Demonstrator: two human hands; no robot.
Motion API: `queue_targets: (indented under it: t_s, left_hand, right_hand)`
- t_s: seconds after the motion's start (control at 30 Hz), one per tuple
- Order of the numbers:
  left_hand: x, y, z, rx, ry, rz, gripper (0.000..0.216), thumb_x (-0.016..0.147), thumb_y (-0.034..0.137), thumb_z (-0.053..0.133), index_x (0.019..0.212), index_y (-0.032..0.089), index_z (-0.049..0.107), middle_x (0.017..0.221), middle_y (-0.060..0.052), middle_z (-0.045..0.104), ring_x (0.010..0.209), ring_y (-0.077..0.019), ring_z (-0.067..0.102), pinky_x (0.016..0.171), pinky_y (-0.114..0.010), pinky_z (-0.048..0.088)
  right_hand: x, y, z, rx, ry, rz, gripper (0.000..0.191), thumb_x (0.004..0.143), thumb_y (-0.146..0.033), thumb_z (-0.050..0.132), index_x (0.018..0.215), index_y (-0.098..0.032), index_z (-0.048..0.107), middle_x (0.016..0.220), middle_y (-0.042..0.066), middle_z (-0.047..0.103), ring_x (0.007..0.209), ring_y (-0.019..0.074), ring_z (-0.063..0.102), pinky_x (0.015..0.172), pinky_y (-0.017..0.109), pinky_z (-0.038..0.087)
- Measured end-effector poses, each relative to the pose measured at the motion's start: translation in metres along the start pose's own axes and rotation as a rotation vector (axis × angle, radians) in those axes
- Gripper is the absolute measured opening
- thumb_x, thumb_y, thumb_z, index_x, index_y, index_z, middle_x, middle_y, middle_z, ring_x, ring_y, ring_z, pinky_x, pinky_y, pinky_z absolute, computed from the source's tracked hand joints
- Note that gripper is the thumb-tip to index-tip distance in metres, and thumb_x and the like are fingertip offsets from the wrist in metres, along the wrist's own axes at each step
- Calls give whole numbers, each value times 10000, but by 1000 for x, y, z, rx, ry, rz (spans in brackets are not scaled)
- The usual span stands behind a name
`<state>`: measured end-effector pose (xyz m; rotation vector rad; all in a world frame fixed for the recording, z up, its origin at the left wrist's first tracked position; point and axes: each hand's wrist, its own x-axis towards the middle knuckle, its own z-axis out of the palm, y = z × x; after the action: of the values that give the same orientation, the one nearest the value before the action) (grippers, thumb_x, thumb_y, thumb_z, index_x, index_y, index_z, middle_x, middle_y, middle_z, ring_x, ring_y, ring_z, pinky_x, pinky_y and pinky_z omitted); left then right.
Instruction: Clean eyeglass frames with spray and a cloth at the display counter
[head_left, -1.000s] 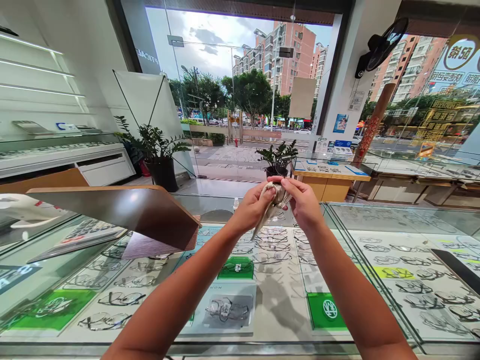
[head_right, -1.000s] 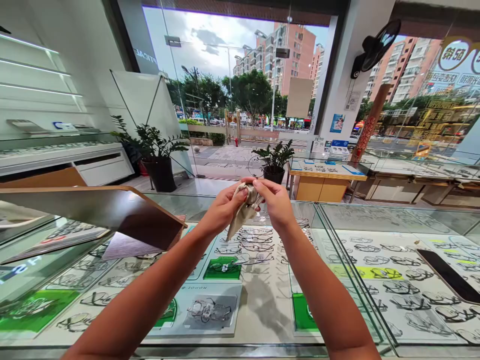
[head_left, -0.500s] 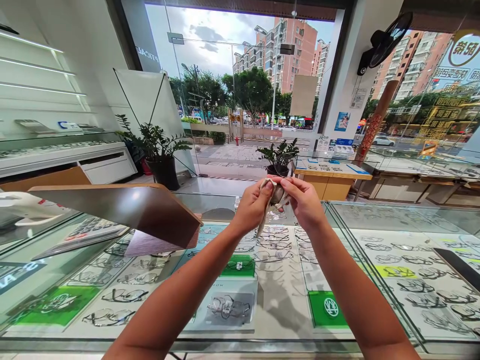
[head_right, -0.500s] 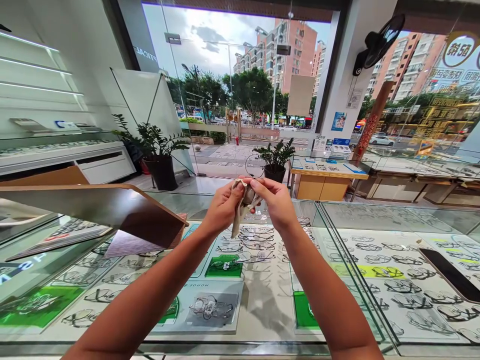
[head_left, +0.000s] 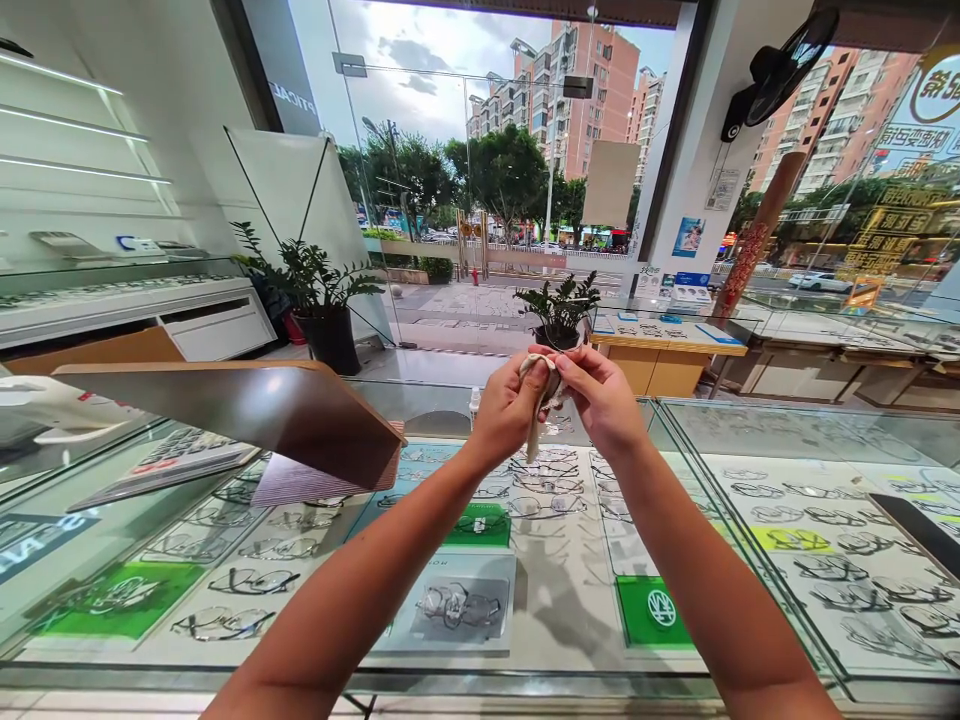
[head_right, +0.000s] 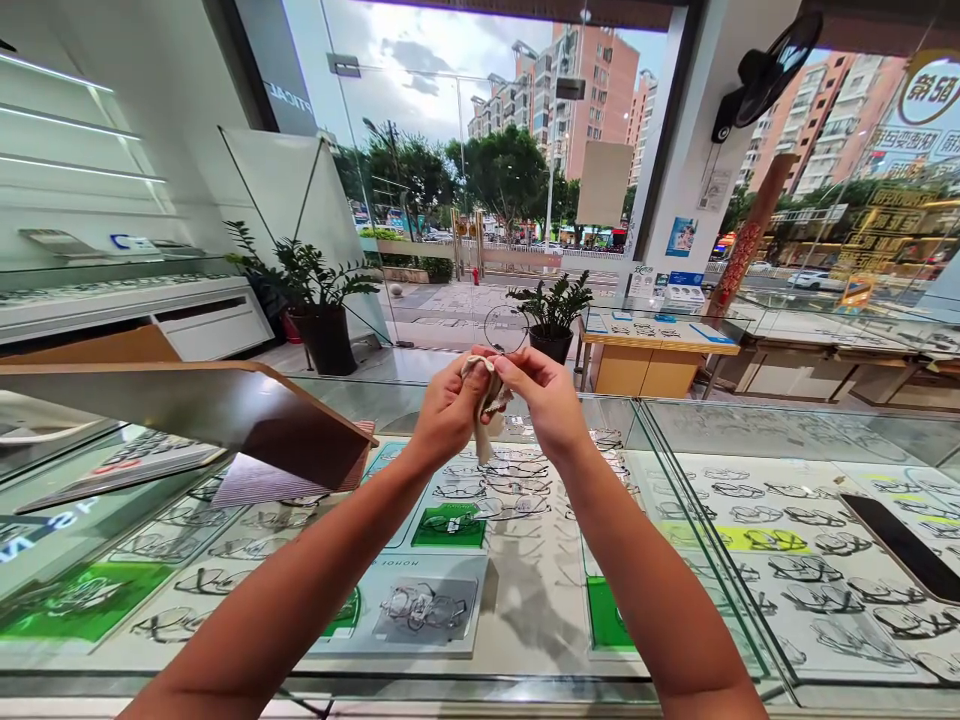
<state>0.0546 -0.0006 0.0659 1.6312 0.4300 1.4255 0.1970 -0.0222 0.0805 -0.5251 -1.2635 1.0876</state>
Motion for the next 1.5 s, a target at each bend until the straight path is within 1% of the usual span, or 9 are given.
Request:
queue_targets:
  t_s: [0.13, 0.27, 0.43, 0.6, 0.73, 0.87, 1.07, 1.23, 1.5]
  left_hand:
    - [7, 8, -11, -14, -136, -39, 538, 916, 692, 738, 1046, 170, 729, 860, -45, 685, 769, -169, 629, 682, -276, 548]
    - [9, 10, -17, -69, -276, -102, 500, 865, 578, 848, 1121, 169, 720, 930, -51, 707, 794, -167, 671, 740, -282, 572]
    - [4, 3, -6, -68, -121, -92, 550, 850, 591, 854, 1163, 181, 663, 852, -10, 668, 692, -134, 623, 586, -235, 526]
    - [5, 4, -3, -61, -83, -44, 556, 899, 689, 756, 1089, 169, 708, 799, -12, 654, 688, -153, 605, 611, -276, 527]
    - [10, 7, -13, 18, -115, -55, 580, 867, 736, 762, 891, 159, 725, 789, -16, 654, 730, -146, 566, 662, -262, 477]
    - [18, 7, -31, -22, -95, -217, 611, 780, 759, 826, 842, 160, 724, 722, -4, 657, 646, -129, 545, 613, -250, 447]
    - [27, 10, -47, -155, 63, -284, 607, 648, 716, 938, 851, 173, 760, 743, -14, 725, 657, -132, 612, 621, -242, 482]
    - [25, 14, -47, -166, 12, -304, 565, 713, 712, 904, 863, 186, 762, 714, -25, 729, 706, -182, 685, 655, -279, 538]
    - [26, 11, -52, -187, 1, -338, 602, 702, 724, 907, 867, 168, 746, 711, -32, 750, 623, -158, 670, 657, -278, 565]
  right_hand:
    - [1, -3, -6, -9, 41, -14, 346, 776, -533, 922, 844, -247, 738, 906, 7, 788, 618, 124, 557, 480, 266, 445]
    - [2, -2, -11, -6, 44, 25, 334, 799, -530, 899, 884, -245, 747, 1099, 38, 831, 662, 136, 583, 461, 262, 395]
    - [1, 4, -3, 5, 48, 19, 343, 796, -535, 895, 891, -238, 751, 1224, 57, 826, 706, 152, 597, 542, 293, 474]
    - [-1, 6, 2, 3, 49, 16, 342, 809, -539, 888, 855, -246, 719, 1162, 27, 830, 622, 118, 543, 508, 274, 444]
    - [2, 3, -5, -27, 103, -54, 312, 798, -520, 904, 885, -259, 758, 1075, 36, 832, 898, 197, 712, 784, 331, 578]
    - [5, -4, -17, -38, 120, -126, 240, 837, -486, 880, 898, -272, 790, 1209, 54, 810, 1169, 238, 708, 1071, 412, 530]
    - [3, -10, -23, -139, 32, -61, 202, 829, -449, 886, 810, -270, 794, 1302, 54, 760, 1288, 259, 638, 1139, 437, 460]
    - [2, 0, -16, -197, -57, 18, 265, 776, -511, 919, 783, -273, 804, 1186, 63, 745, 1328, 272, 588, 1210, 467, 376]
    - [3, 5, -16, -229, -80, 46, 287, 754, -521, 926, 767, -257, 815, 1110, 58, 711, 1220, 259, 591, 1190, 454, 356]
